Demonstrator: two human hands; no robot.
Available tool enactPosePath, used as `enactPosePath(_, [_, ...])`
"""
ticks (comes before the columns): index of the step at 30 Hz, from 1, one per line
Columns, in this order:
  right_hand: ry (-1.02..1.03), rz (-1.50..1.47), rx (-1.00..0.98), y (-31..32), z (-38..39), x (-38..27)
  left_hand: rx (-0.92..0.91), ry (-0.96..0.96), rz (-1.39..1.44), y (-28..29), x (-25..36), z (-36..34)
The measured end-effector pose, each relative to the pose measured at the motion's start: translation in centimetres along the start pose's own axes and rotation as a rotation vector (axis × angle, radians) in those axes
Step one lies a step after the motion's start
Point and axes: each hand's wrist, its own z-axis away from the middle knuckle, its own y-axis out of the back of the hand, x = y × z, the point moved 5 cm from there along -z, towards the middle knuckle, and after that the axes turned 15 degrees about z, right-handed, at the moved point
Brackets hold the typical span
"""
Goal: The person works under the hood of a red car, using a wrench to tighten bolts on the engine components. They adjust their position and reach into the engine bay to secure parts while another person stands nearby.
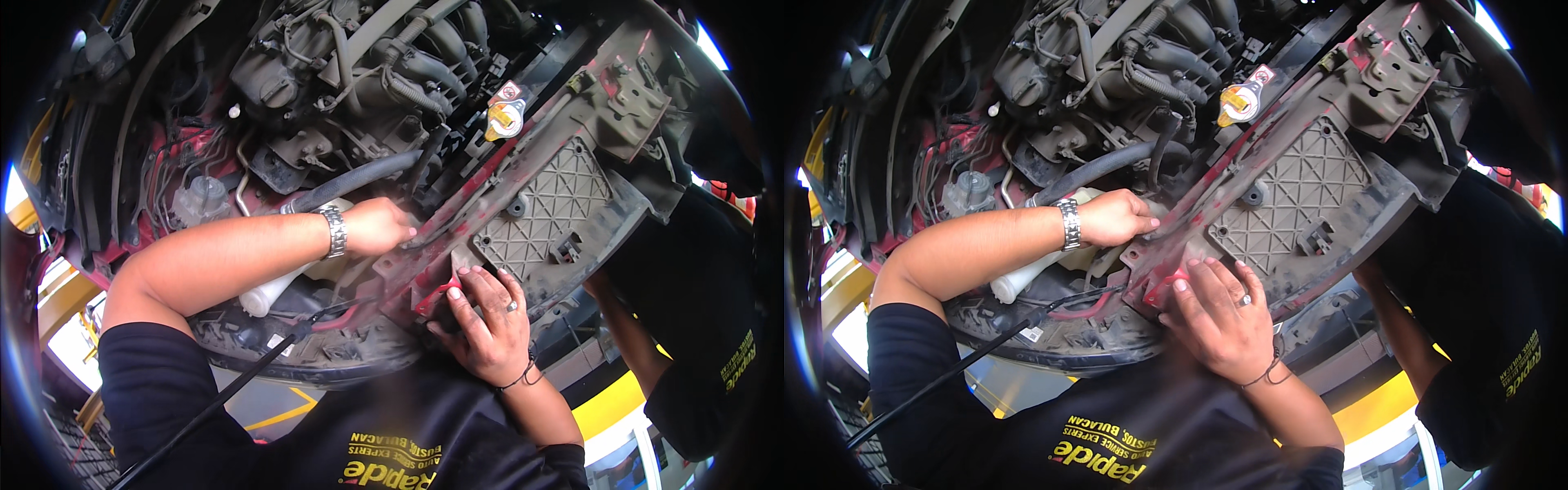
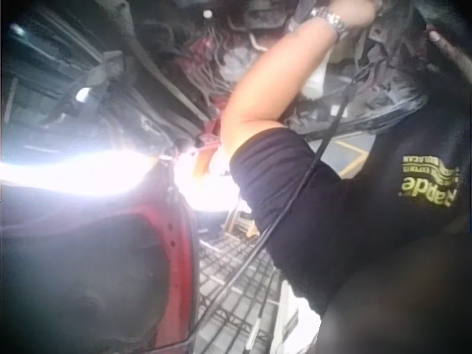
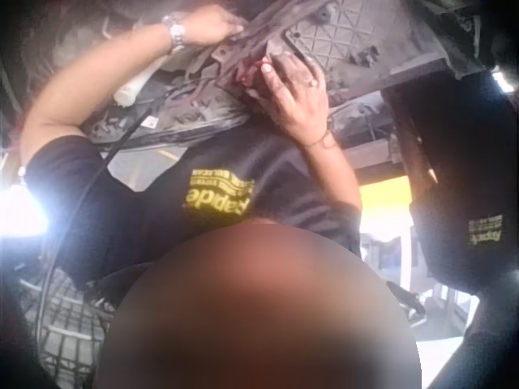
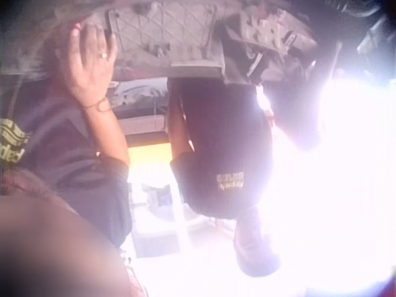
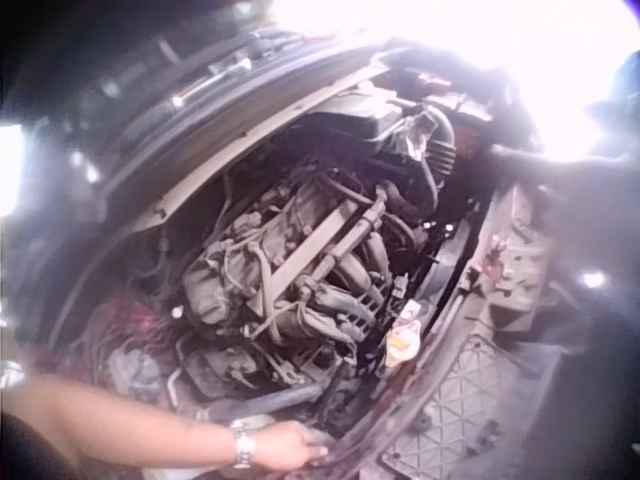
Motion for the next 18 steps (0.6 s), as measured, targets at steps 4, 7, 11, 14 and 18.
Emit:
enactPosePath(4, [-0.018, -0.114, -0.051, 1.2, -1.1, 0.3, 0.060, 0.099, 0.416, -0.6, -1.3, -0.1])
enactPosePath(7, [-0.006, -0.225, 0.037, 3.5, -3.8, 0.8, -0.018, -0.015, 0.123, -1.0, -1.5, -1.0])
enactPosePath(11, [0.063, -0.160, 0.342, 7.6, -11.7, 2.9, 0.000, 0.147, 0.256, -0.6, -3.1, -2.4])
enactPosePath(14, [0.174, -0.047, 0.542, 9.8, -21.6, 5.8, -0.006, 0.012, 0.020, -0.3, -2.3, -2.8])
enactPosePath(18, [0.079, 0.130, 0.624, 12.3, -36.7, 10.4, -0.009, -0.207, -0.258, -0.2, 0.1, -1.6])
